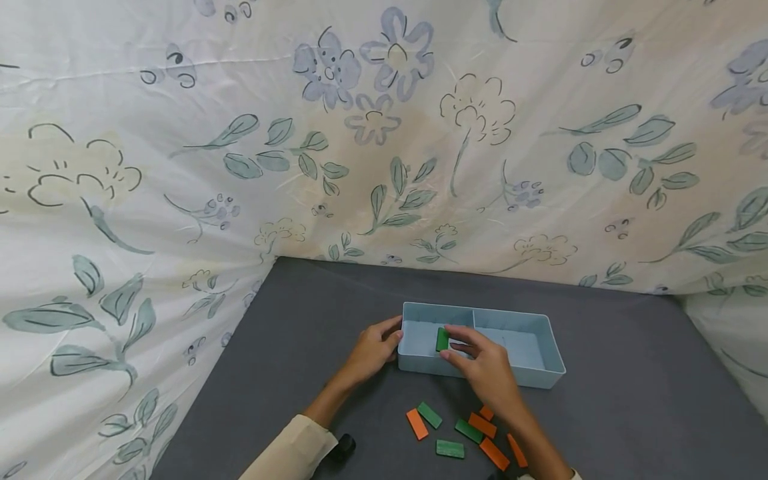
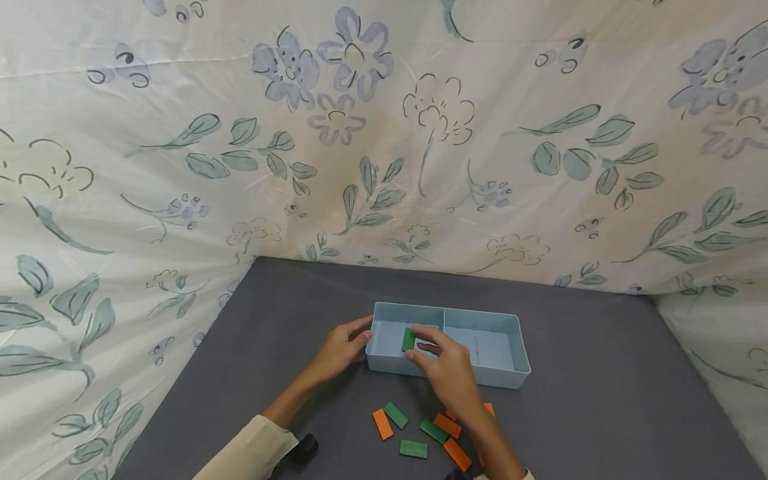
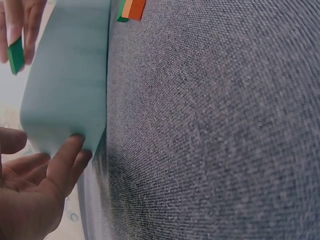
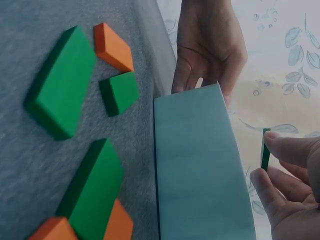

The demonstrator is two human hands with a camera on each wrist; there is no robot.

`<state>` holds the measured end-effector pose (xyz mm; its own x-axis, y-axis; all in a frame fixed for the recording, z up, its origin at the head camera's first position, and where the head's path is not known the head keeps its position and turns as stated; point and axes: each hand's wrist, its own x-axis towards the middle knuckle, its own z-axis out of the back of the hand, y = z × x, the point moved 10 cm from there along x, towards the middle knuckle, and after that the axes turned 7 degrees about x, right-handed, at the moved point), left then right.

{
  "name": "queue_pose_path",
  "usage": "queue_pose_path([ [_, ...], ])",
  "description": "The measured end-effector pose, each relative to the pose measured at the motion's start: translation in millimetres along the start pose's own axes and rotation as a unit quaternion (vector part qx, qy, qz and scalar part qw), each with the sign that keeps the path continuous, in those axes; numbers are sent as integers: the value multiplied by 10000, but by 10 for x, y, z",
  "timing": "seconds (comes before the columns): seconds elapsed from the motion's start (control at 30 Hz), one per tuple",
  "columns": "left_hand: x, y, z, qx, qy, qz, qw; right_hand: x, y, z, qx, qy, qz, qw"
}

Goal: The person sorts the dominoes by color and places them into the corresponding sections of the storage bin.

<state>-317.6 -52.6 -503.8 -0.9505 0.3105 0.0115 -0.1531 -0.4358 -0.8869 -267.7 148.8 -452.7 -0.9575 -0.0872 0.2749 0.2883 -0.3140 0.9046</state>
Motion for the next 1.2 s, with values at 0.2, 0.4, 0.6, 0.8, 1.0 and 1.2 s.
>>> queue_pose_path([
  [0.2, 7, 2, 9, 81, -18, 39, 10000, 98, 27, -95, -50, 55, 62, 10000],
  [0.4, 13, -1, 6, 36, -33, 14, 10000, 202, -16, -157, -214, 107, -154, 9996],
  [0.6, 19, 13, -2, -17, -18, 56, 10000, 311, -39, -215, -302, 246, -296, 9988],
  [0.8, 15, 12, 2, 31, -12, 38, 10000, 403, -58, -263, -443, 390, -335, 9977],
  [1.0, 23, 1, 9, 87, -36, -30, 10000, 474, -95, -292, -535, 447, -339, 9970],
  [1.2, 24, -1, 17, 43, -52, -39, 10000, 533, -147, -360, -470, 587, -409, 9963],
])
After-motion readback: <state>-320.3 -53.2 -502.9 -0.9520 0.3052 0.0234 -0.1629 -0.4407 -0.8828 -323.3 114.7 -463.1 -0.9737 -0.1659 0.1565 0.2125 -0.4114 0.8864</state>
